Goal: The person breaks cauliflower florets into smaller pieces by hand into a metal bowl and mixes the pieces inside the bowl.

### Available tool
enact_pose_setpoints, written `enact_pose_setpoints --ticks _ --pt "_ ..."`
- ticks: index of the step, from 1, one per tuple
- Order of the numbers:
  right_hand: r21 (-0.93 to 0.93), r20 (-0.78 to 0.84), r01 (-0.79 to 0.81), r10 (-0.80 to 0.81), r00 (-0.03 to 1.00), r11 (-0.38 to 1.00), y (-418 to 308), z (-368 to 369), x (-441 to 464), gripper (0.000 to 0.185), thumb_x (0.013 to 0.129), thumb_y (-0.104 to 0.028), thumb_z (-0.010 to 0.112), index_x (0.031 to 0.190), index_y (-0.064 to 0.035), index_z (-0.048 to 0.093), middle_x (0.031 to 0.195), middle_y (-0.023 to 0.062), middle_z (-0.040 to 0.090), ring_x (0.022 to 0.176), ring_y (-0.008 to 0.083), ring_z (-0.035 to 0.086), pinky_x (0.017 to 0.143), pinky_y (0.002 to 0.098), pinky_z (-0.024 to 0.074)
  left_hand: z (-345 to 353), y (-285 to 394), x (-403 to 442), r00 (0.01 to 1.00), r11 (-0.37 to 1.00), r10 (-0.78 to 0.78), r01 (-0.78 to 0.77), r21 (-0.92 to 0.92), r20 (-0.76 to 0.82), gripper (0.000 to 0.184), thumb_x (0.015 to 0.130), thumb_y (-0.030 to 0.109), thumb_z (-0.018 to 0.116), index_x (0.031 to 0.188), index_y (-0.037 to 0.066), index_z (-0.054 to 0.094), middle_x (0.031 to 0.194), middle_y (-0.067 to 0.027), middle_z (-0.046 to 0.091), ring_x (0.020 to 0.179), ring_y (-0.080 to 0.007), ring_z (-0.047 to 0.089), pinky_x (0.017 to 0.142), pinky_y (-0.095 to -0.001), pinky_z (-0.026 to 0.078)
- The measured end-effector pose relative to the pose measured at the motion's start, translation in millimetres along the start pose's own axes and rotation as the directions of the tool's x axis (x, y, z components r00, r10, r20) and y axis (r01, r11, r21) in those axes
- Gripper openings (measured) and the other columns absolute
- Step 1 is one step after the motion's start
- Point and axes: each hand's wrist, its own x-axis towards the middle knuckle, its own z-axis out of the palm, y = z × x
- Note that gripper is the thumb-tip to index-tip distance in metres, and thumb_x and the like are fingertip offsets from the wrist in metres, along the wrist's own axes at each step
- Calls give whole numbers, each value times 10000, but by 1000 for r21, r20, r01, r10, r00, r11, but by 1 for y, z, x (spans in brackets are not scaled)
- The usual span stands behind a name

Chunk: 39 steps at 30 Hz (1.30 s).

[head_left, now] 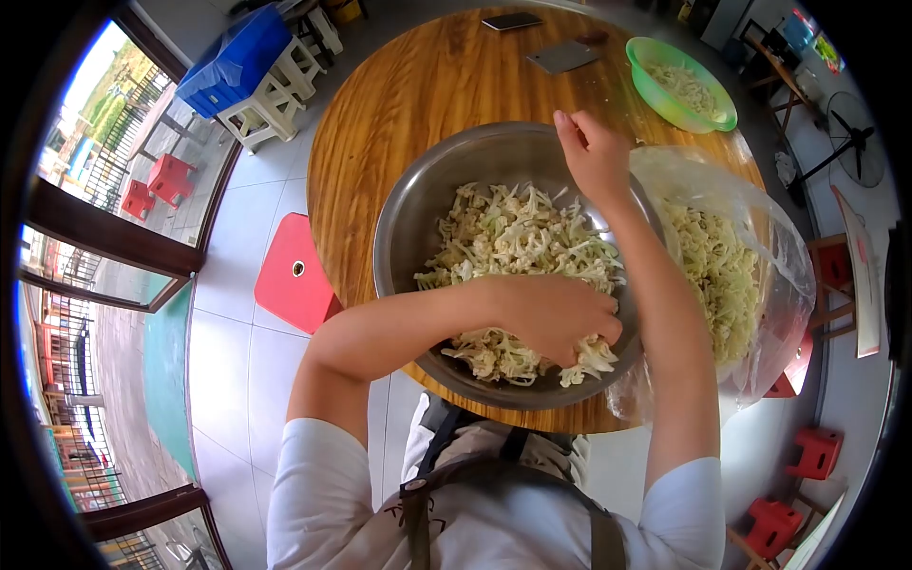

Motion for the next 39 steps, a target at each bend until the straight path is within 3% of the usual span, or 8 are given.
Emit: enact_pose_setpoints --ticks 5,12,17,21,25,31,34,39 --pt "11 25 -44 44 999 999 1 2 0 326 878 -241 582 659 -13 501 514 124 464 448 273 414 442 346 344 -28 -20 -12 985 733 -84 -41 -679 -151 476 734 151 687 1175 51 541 1031 -79 614 889 -209 601 856 -316 455" --pt "212 160 -367 339 927 905 0 -2 0 375 877 -296 588 680 14 514 529 84 447 486 143 373 472 312 354 -54 -40 -25 865 181 -410 -233 -955 -289 439 776 156 638 1185 37 533 1023 -112 620 854 -164 609 754 -267 496" --pt "545 385 -646 524 760 535 5 -6 6 423 917 -446 485 853 -59 640 631 -41 498 573 71 464 548 217 367 -72 -27 -32 650 187 -741 -40 -982 -168 359 811 235 633 1113 54 568 965 -76 628 721 -108 606 485 -217 475" --pt "558 436 -629 453 778 542 -15 -15 8 449 905 -489 488 1035 -90 646 759 -37 541 735 58 495 633 209 392 -70 -62 -29 425 391 -850 113 -914 -311 361 802 234 666 1093 45 568 869 -36 628 637 -94 581 431 -224 437" --pt "545 395 -315 94 914 777 -25 -18 5 413 853 -395 621 1140 -98 600 883 -4 583 880 98 554 769 242 454 -71 -61 -34 418 408 -841 73 -910 -344 445 770 209 698 1140 20 538 872 -55 633 650 -109 588 482 -233 453" --pt "445 428 -443 250 869 778 -34 -18 3 281 845 -245 661 1070 -82 628 915 8 606 826 92 569 706 220 466 -63 -72 -32 443 585 -758 137 -799 -479 523 764 261 708 1198 43 516 920 -56 634 662 -96 598 495 -217 419" --pt "426 369 -415 264 891 804 -25 -16 4 194 870 -188 626 1019 -64 643 840 -7 606 759 63 549 662 208 445 -78 -47 -38 408 432 -867 327 -841 -287 563 766 375 707 1221 102 519 972 -27 624 706 -78 593 494 -200 372" --pt "457 352 -427 281 893 780 -24 -17 4 158 879 -144 609 999 -47 645 813 -27 605 742 35 526 652 194 425 -76 -46 -35 439 187 -876 -72 -980 -199 530 849 545 517 1211 158 525 956 25 595 586 -71 555 452 -150 270"
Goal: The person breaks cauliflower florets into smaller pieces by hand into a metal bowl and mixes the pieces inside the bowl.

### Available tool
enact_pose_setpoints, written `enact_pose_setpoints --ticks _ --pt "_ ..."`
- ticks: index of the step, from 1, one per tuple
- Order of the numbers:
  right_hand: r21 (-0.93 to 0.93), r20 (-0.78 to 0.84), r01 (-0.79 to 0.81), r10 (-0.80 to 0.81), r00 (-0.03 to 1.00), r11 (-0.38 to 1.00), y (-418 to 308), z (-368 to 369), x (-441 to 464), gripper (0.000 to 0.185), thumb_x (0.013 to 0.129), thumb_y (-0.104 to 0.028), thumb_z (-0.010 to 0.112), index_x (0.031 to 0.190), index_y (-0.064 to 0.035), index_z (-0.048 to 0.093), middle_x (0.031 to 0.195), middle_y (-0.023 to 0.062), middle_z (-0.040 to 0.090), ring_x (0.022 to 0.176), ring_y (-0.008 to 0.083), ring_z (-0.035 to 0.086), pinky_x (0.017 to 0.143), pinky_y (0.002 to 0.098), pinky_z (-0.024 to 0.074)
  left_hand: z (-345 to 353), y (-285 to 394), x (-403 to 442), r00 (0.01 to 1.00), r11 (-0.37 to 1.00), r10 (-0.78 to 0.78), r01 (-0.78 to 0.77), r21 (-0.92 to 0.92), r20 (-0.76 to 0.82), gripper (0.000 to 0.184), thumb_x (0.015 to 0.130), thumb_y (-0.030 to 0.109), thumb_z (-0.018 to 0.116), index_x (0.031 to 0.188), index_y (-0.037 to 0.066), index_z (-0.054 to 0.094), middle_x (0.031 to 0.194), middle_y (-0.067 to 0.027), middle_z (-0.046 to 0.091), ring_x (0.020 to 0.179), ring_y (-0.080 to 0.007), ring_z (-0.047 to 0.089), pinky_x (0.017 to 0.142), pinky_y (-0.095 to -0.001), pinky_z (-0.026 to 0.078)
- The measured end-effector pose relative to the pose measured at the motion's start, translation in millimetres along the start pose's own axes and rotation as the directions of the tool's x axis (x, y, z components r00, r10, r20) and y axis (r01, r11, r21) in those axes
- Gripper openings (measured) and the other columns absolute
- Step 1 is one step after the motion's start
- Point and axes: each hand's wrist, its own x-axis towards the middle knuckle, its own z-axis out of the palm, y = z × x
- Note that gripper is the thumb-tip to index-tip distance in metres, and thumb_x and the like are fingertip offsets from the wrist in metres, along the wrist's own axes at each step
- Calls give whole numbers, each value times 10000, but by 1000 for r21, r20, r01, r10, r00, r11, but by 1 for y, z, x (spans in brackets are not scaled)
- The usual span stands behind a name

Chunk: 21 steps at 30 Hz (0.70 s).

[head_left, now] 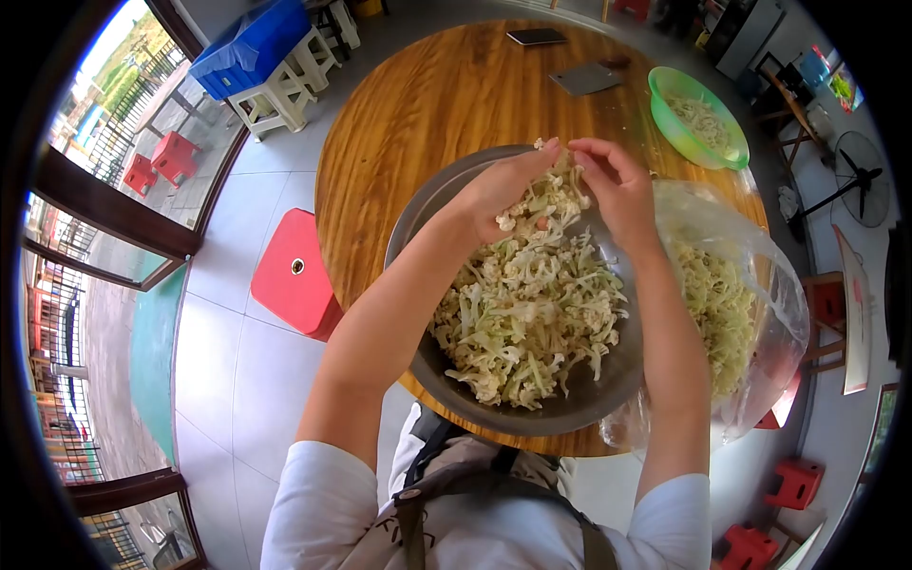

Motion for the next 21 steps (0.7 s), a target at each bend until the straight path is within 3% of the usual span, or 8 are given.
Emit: enact_pose_setpoints --ticks 3,6,12,15,18,21 --pt "47 -14 24 -23 1000 999 2 2 1 157 876 -135 610 999 -43 643 830 -28 607 760 36 534 683 188 429 -4 0 4 998 993 25 -18 -119 56 431 890 442 489 1145 98 537 892 -9 606 623 -103 589 444 -190 386" --pt "127 -6 11 -10 1000 992 0 4 1 159 873 -120 610 1005 -38 638 855 -20 609 785 45 545 723 191 439 -13 -12 21 983 894 125 -52 -445 134 232 918 260 477 968 47 556 827 -45 609 625 -108 582 474 -230 486" --pt "375 103 -104 70 992 921 -2 1 2 210 861 -90 612 1056 -12 603 901 9 615 821 70 566 757 210 460 -11 -6 18 970 896 179 -90 -435 167 252 901 235 442 1001 30 550 812 -58 626 610 -127 615 521 -252 529" --pt "473 138 -185 135 981 861 -2 -4 2 211 863 -77 601 1061 -3 593 908 18 616 833 83 574 758 215 465 -6 0 6 992 954 122 -108 -278 35 198 886 193 452 940 30 550 802 -65 599 615 -138 582 485 -251 480" --pt "567 138 -199 146 980 799 0 -5 2 193 872 -75 582 1050 -2 594 919 29 614 796 88 566 715 223 463 -13 -9 21 981 900 132 -59 -432 141 197 869 193 467 952 35 552 820 -71 606 650 -140 586 486 -243 469" --pt "654 136 -186 128 982 734 5 -9 5 175 879 -80 565 1032 -1 597 927 41 616 717 89 530 636 227 438 -15 -12 24 969 879 175 -75 -471 172 272 860 213 475 1036 28 566 937 -96 644 728 -150 633 507 -246 489"
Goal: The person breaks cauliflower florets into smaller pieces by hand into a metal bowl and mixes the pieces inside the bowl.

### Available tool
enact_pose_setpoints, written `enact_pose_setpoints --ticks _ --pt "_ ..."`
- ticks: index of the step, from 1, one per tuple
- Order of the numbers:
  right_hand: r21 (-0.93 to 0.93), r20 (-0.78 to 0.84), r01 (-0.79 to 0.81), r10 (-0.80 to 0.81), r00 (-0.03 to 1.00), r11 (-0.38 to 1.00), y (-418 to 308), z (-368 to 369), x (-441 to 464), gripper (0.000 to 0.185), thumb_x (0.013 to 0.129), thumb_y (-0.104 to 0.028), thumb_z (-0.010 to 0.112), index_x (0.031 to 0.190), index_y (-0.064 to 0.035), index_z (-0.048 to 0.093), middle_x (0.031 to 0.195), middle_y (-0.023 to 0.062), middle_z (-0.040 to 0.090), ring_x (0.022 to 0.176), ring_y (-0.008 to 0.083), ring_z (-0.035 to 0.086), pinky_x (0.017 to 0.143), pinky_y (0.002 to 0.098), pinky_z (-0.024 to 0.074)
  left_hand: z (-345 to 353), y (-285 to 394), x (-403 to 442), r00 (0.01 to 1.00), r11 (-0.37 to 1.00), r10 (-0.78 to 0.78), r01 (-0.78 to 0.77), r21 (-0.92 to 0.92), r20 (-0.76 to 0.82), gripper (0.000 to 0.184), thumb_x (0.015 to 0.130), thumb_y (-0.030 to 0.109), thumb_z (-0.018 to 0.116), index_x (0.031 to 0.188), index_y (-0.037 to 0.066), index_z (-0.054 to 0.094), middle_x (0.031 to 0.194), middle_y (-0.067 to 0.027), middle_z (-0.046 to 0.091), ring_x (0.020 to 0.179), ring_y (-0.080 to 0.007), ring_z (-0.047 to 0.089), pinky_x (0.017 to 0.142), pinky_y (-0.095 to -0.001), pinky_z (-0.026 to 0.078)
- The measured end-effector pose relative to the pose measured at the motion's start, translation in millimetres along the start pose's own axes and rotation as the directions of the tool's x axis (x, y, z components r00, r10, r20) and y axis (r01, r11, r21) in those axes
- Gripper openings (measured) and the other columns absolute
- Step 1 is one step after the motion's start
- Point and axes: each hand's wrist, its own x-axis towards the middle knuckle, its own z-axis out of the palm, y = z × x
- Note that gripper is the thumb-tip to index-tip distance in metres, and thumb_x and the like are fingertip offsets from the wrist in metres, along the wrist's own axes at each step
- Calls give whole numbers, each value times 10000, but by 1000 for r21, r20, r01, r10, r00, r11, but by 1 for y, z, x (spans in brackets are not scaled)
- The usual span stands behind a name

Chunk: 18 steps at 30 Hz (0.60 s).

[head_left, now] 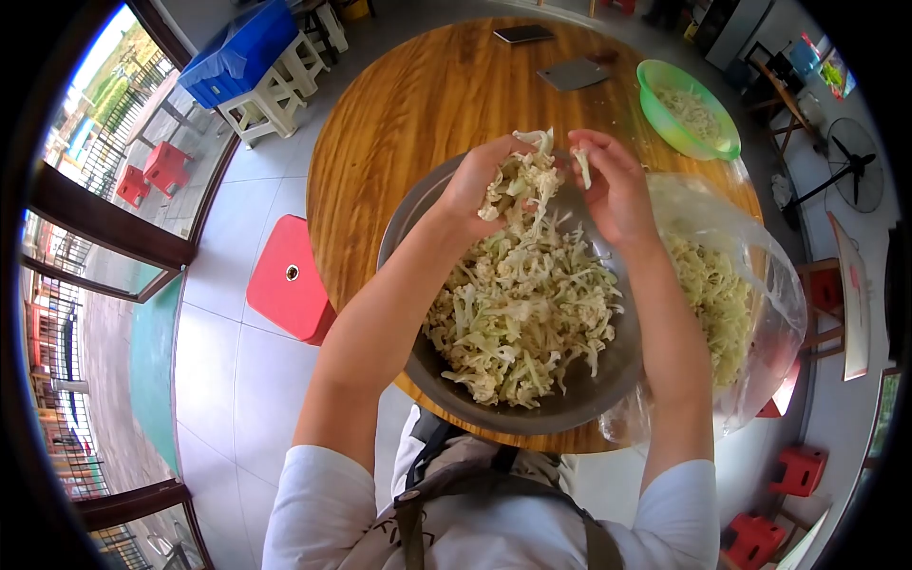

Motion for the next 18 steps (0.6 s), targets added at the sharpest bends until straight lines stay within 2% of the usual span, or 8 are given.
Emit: enact_pose_setpoints --ticks 1,4,7,9,12,13,16,18 --pt "36 3 5 -5 1000 999 0 -1 1 171 881 -81 561 1026 0 598 928 45 617 687 89 515 607 228 426 0 1 -1 1000 1000 16 -16 -4 11 283 858 215 474 1049 27 564 958 -102 641 744 -152 630 516 -245 491" --pt "74 -138 45 -34 990 996 -5 8 -1 163 884 -94 556 1009 0 601 861 32 605 626 86 466 558 225 386 -2 4 -2 998 998 52 -52 -21 44 313 853 223 475 1081 25 560 1000 -112 636 774 -157 622 542 -248 496" --pt "38 -140 68 -62 988 997 -7 9 -3 169 879 -124 573 984 5 602 799 12 573 635 80 466 563 215 377 -1 6 -4 996 996 75 -73 -48 53 329 848 230 478 1097 31 560 1002 -111 634 772 -163 613 556 -262 500" --pt "-54 -133 56 -63 989 997 -6 7 -3 185 878 -156 584 977 -2 605 771 -2 552 634 74 463 559 209 365 4 9 -8 995 994 89 -86 -63 37 332 846 233 477 1100 37 562 1005 -111 630 776 -165 608 554 -275 499" --pt "-225 -90 68 -90 992 972 -4 2 -2 206 881 -203 592 968 -16 610 741 -16 540 621 65 455 551 202 350 0 11 -7 984 989 143 -138 -54 107 331 844 231 474 1098 40 564 998 -107 626 794 -167 606 545 -283 499" --pt "-287 -69 76 -100 993 955 -5 1 -2 213 883 -218 592 965 -22 612 734 -20 539 615 62 452 548 199 346 -4 10 -5 976 986 150 -136 -100 155 328 842 228 478 1093 35 563 991 -105 624 804 -166 605 543 -285 502" --pt "-335 -117 48 -92 989 941 -3 12 -3 208 885 -223 594 975 -37 614 701 -29 528 593 57 444 545 195 343 -3 9 -5 981 985 140 -125 -118 131 329 837 225 487 1095 34 560 994 -108 624 797 -172 606 525 -280 497" --pt "-380 -60 58 -87 994 923 2 11 -2 193 876 -223 608 948 -44 611 696 -29 526 585 55 439 540 190 339 -2 8 -5 987 989 128 -119 -82 102 324 839 221 489 1097 38 556 995 -113 622 792 -176 608 515 -280 496"
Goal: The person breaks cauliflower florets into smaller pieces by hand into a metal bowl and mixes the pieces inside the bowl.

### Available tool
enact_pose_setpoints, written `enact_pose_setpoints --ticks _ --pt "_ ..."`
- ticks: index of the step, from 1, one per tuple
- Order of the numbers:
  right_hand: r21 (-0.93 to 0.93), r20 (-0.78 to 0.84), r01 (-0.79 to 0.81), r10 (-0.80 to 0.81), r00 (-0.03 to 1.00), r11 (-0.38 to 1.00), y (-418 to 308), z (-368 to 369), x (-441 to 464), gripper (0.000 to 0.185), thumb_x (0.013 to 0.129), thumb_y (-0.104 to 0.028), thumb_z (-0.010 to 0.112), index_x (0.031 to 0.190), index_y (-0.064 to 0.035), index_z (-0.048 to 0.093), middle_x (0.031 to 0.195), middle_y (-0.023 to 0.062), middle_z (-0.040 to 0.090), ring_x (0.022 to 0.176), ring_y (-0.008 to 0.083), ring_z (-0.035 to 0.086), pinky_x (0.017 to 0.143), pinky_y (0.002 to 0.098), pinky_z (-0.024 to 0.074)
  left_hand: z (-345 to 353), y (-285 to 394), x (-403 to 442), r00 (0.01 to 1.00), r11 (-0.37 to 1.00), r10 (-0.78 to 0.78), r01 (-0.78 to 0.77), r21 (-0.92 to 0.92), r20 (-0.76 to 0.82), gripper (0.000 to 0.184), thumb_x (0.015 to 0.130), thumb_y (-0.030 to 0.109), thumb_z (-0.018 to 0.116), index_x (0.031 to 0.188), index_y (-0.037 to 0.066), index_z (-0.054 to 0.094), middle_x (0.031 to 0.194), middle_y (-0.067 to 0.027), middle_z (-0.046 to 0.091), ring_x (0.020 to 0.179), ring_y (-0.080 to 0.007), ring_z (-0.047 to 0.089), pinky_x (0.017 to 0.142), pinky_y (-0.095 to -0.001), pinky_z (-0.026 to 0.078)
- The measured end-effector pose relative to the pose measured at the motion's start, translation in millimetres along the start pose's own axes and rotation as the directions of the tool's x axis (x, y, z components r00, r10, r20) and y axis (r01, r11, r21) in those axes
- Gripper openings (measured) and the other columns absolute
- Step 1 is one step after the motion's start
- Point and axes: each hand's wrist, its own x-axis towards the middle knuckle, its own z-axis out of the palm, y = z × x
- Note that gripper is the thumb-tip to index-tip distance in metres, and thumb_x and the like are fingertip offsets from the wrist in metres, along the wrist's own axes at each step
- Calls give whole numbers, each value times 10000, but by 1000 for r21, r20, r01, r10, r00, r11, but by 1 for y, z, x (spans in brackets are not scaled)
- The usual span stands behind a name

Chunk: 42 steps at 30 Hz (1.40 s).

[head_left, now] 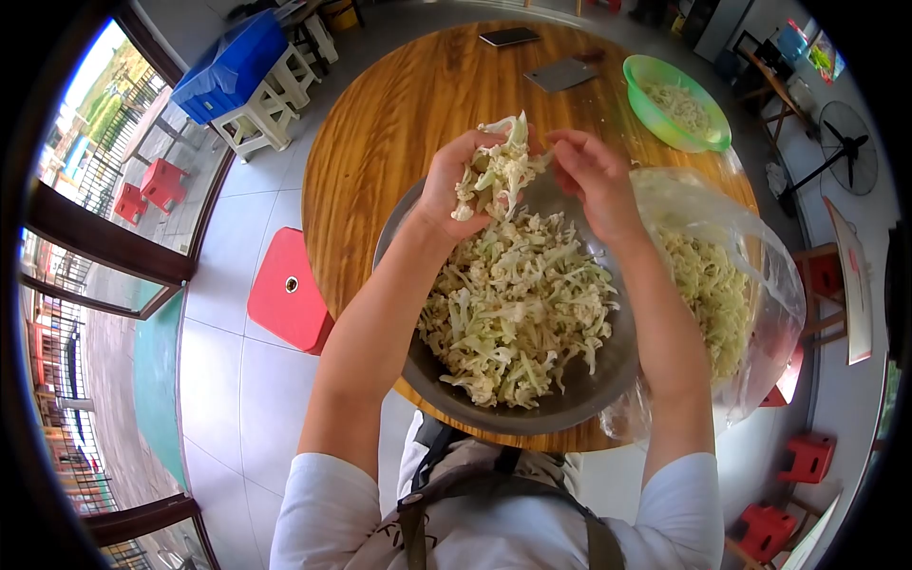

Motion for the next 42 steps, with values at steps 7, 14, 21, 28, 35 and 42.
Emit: enact_pose_setpoints --ticks 7,14,21,28,35,42 --pt "132 -109 26 -11 994 991 -3 -8 -1 179 864 -232 628 806 -72 570 634 -56 475 556 26 387 497 190 304 -1 2 0 999 998 46 -46 -51 -8 322 856 211 474 1115 34 540 1006 -129 617 782 -176 611 503 -292 514" --pt "-293 -53 1 -18 998 956 -5 -7 -4 234 881 -295 608 819 -70 606 592 -87 410 539 4 337 491 178 245 -1 2 -1 998 993 -59 59 101 -1 305 864 203 496 1124 47 536 967 -110 630 738 -149 624 519 -268 521" --pt "-210 95 86 -68 993 974 -16 0 -9 279 878 -286 617 1077 -89 616 709 -51 524 612 36 444 553 182 357 16 1 -9 989 905 -123 146 398 -84 218 834 212 598 1024 106 581 812 15 590 654 -41 568 465 -174 442" --pt "-137 157 93 -71 985 986 -11 -3 -7 255 872 -239 623 1090 -107 616 780 -26 583 681 44 515 602 186 415 22 0 -10 983 887 -62 135 443 -174 203 834 206 608 1004 96 586 856 -4 609 713 -52 586 507 -173 454" --pt "-157 53 65 -57 997 985 -5 -3 -4 209 882 -153 578 1074 -80 613 811 -23 590 726 48 530 648 208 434 40 6 -20 945 884 -88 221 412 -316 179 870 205 550 1003 85 566 894 -3 599 699 -42 558 511 -172 442" --pt "118 74 -52 43 996 992 -10 -10 -4 168 865 -98 546 1019 -71 607 806 -19 584 726 55 534 649 203 433 20 0 -10 968 942 -32 112 316 -248 234 858 279 555 1035 128 577 913 45 583 690 -24 557 496 -175 426"
